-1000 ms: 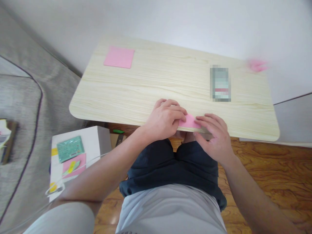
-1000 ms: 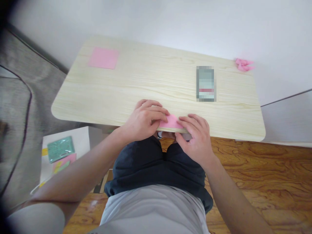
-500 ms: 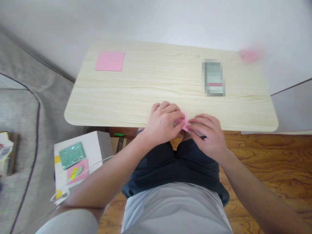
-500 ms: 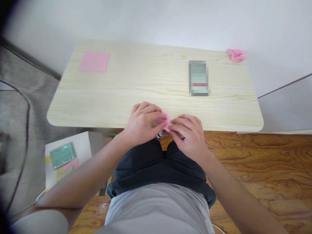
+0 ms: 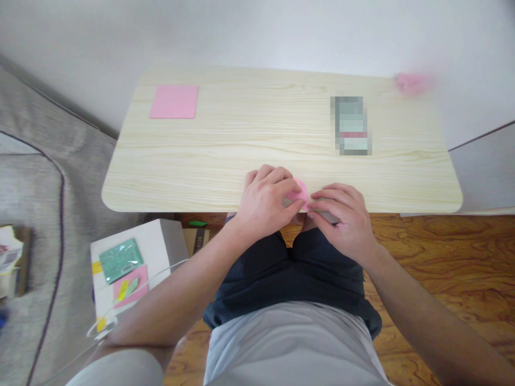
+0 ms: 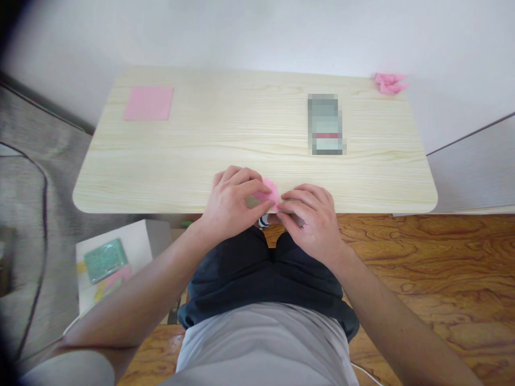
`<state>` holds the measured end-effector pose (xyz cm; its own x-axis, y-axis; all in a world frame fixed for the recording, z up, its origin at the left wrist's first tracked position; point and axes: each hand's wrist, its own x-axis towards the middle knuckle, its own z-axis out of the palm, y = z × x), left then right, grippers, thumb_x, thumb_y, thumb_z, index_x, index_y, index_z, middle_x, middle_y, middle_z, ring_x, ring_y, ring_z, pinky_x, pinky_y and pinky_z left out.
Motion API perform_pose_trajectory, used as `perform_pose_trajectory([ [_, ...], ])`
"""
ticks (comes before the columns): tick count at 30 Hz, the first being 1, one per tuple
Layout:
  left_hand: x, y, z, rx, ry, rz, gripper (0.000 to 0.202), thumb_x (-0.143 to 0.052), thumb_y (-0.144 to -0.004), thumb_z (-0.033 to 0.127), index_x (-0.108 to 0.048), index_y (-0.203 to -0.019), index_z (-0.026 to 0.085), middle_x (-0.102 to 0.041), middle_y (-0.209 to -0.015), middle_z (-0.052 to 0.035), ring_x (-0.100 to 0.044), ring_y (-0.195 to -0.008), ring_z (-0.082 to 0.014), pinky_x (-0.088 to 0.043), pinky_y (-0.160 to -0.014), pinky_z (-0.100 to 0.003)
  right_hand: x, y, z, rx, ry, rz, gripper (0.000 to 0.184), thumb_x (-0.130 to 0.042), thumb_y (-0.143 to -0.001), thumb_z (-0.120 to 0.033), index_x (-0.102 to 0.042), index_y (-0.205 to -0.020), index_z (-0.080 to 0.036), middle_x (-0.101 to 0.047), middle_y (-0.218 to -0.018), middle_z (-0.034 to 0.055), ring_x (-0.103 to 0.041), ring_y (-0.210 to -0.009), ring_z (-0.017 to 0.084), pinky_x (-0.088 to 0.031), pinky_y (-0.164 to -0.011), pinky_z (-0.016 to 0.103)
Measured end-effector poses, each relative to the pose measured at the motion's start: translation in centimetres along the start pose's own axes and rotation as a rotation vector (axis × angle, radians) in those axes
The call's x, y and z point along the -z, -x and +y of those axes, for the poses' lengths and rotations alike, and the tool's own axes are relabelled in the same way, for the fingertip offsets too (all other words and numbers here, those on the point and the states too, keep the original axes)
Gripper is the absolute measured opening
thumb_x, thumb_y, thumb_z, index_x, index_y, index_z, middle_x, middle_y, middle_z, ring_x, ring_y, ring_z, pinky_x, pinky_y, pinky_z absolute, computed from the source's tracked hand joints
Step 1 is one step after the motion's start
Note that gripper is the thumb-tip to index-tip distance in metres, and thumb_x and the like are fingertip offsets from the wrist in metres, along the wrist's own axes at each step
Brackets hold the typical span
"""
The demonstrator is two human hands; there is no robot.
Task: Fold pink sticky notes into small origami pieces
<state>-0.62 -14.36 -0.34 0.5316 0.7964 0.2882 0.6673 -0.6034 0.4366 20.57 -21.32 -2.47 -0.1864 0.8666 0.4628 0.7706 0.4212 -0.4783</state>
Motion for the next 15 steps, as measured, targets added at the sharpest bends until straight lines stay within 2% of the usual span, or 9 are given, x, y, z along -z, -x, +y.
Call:
perform_pose_trajectory([
  [15, -0.01, 0.01, -0.31, -0.008, 0.005, -0.013, 0.014, -0.066, -0.093, 0.036, -0.074, -0.096, 0.025, -0.071, -0.116, -0.0058, -0.054, -0.116, -0.0282, -0.039, -0.099, -0.046, -0.58, -0.56, -1.00, -0.109, 0.011, 0.019, 0.007, -0.075, -0.091, -0.024, -0.075, -0.096, -0.029, -0.078, -0.108, 0.0010, -0.065, -0.112, 0.026, -0.046, -0.104, 0.050],
])
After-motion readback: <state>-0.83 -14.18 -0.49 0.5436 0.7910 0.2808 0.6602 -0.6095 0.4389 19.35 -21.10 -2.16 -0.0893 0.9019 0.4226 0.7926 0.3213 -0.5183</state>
